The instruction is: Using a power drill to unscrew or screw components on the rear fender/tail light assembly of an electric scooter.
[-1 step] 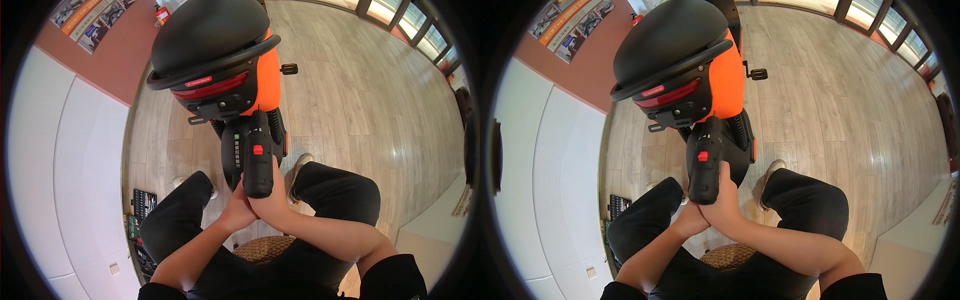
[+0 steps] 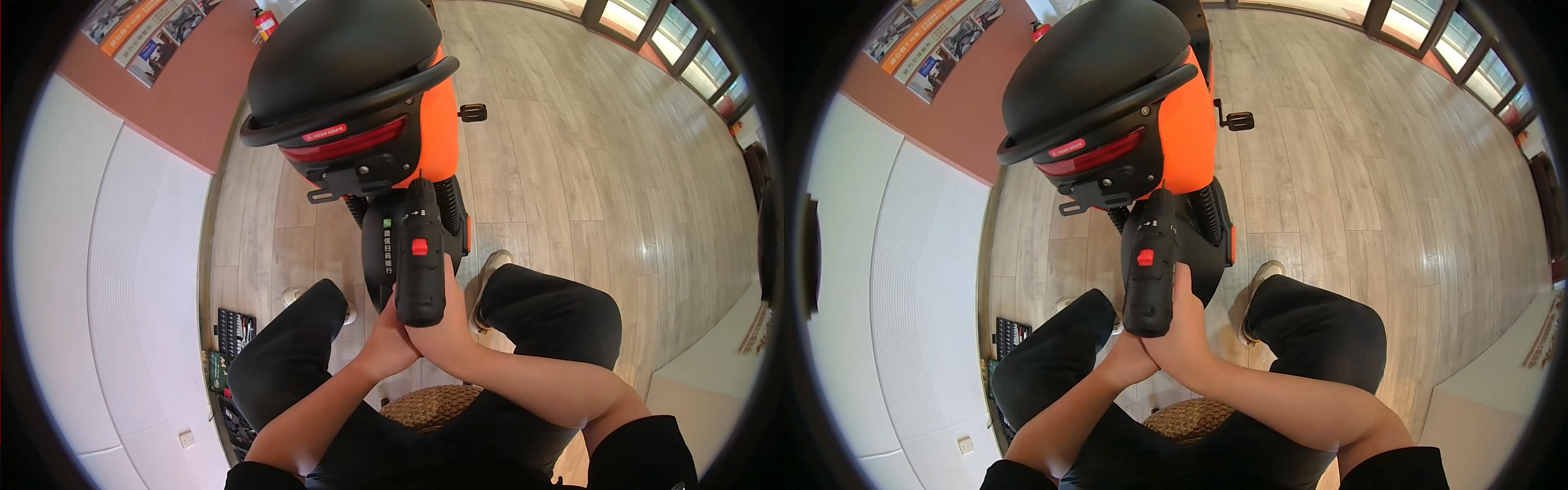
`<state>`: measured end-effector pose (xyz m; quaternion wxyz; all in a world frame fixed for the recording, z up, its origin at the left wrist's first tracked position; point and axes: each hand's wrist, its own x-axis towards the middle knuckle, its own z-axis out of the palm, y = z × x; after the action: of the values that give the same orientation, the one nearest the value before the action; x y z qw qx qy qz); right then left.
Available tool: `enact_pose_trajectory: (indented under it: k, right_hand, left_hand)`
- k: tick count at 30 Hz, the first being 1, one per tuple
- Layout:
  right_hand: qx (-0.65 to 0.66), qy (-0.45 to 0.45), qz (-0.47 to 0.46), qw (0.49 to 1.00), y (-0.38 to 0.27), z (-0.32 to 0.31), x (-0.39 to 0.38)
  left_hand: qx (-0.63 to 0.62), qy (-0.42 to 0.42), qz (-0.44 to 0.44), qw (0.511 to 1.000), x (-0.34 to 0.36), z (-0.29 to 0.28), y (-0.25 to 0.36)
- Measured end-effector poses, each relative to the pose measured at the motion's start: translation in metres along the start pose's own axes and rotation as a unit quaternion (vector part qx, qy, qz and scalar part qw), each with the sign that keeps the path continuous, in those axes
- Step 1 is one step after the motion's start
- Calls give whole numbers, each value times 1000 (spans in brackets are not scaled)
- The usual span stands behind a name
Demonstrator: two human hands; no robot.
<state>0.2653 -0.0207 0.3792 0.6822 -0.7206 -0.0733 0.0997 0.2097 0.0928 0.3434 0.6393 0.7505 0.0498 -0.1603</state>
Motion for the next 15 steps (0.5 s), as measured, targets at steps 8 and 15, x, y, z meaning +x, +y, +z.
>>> enact_pose_trajectory:
  k: [8,15]
  right_hand:
    - [5,-23,-22,999,-4,-1,5]
    - [-16,-10,-30,999,1,-4,8]
  left_hand:
    - [-103,19,15,994,3,3,-13]
    - [-52,30,6,998,5,8,-10]
